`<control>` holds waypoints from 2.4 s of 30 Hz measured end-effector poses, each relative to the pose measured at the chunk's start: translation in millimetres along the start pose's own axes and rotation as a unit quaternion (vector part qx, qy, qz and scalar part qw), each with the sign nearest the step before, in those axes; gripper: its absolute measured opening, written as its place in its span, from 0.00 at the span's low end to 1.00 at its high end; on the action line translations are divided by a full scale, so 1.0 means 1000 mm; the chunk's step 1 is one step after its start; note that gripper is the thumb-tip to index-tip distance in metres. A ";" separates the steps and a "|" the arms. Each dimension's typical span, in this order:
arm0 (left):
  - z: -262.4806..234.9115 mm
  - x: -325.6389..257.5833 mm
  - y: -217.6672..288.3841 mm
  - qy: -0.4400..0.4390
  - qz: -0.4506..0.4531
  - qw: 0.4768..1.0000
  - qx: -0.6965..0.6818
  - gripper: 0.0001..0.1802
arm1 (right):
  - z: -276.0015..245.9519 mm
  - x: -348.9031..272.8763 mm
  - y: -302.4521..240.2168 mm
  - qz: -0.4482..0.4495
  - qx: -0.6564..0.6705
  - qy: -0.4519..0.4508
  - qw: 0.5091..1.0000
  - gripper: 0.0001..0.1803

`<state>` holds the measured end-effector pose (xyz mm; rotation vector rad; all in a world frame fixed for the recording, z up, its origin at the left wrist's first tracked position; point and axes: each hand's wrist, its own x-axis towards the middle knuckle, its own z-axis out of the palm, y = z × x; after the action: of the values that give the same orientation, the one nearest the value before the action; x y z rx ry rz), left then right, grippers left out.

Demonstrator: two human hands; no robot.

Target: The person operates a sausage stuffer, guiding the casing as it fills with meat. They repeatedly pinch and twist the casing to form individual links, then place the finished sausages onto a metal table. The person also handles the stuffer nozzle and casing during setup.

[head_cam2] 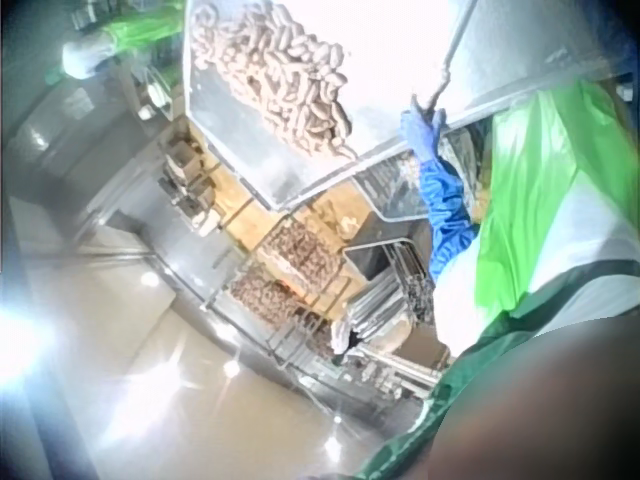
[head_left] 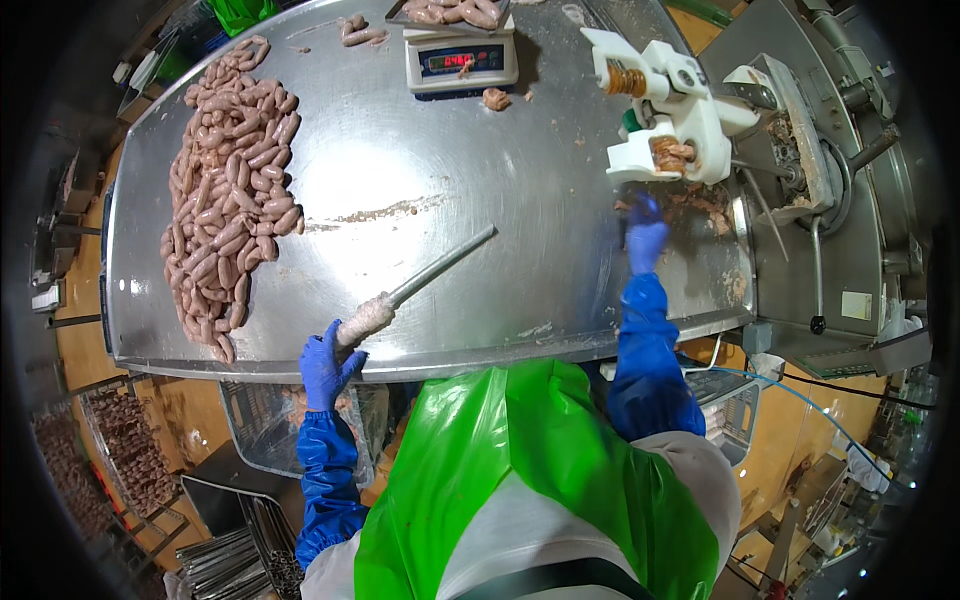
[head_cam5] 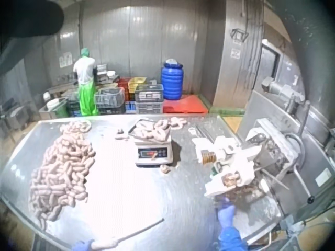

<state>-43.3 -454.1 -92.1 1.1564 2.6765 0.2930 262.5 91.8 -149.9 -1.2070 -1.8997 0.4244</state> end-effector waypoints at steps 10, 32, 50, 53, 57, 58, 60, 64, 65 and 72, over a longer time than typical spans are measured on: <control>0.040 0.005 -0.021 0.065 -0.010 0.996 -0.060 0.24 | -0.219 0.130 0.091 0.146 -0.530 -0.061 0.833 0.26; -0.070 0.094 0.106 0.099 0.290 0.952 -0.002 0.21 | -0.020 -0.094 -0.255 -0.321 -0.005 -0.430 0.844 0.21; -0.054 0.128 0.203 0.053 0.330 0.927 -0.168 0.35 | -0.036 -0.036 -0.203 -0.278 -0.093 -0.279 0.914 0.08; -0.099 0.137 0.173 0.018 0.323 0.910 -0.259 0.33 | -0.075 0.017 -0.198 -0.321 -0.156 -0.237 0.903 0.06; -0.109 0.128 0.176 -0.012 0.228 0.967 -0.116 0.25 | -0.088 0.049 -0.198 -0.361 -0.119 -0.259 0.888 0.21; -0.106 0.124 0.185 0.034 0.241 0.965 -0.099 0.23 | -0.087 0.050 -0.200 -0.378 -0.099 -0.252 0.886 0.24; -0.106 0.119 0.203 0.109 0.239 0.961 -0.087 0.23 | -0.082 0.051 -0.204 -0.428 -0.054 -0.254 0.866 0.28; -0.117 0.112 0.230 0.161 0.238 0.953 -0.095 0.22 | -0.082 0.065 -0.203 -0.426 -0.058 -0.220 0.876 0.27; -0.120 0.111 0.234 0.166 0.238 0.952 -0.095 0.22 | -0.085 0.071 -0.200 -0.421 -0.054 -0.222 0.878 0.27; -0.111 0.115 0.245 0.172 0.235 0.957 -0.023 0.21 | -0.055 0.072 -0.177 -0.378 0.044 -0.263 0.887 0.23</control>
<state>18.7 -216.0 65.9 1.8711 2.6066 0.6837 187.8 61.1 31.3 -0.2109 -2.5889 0.4172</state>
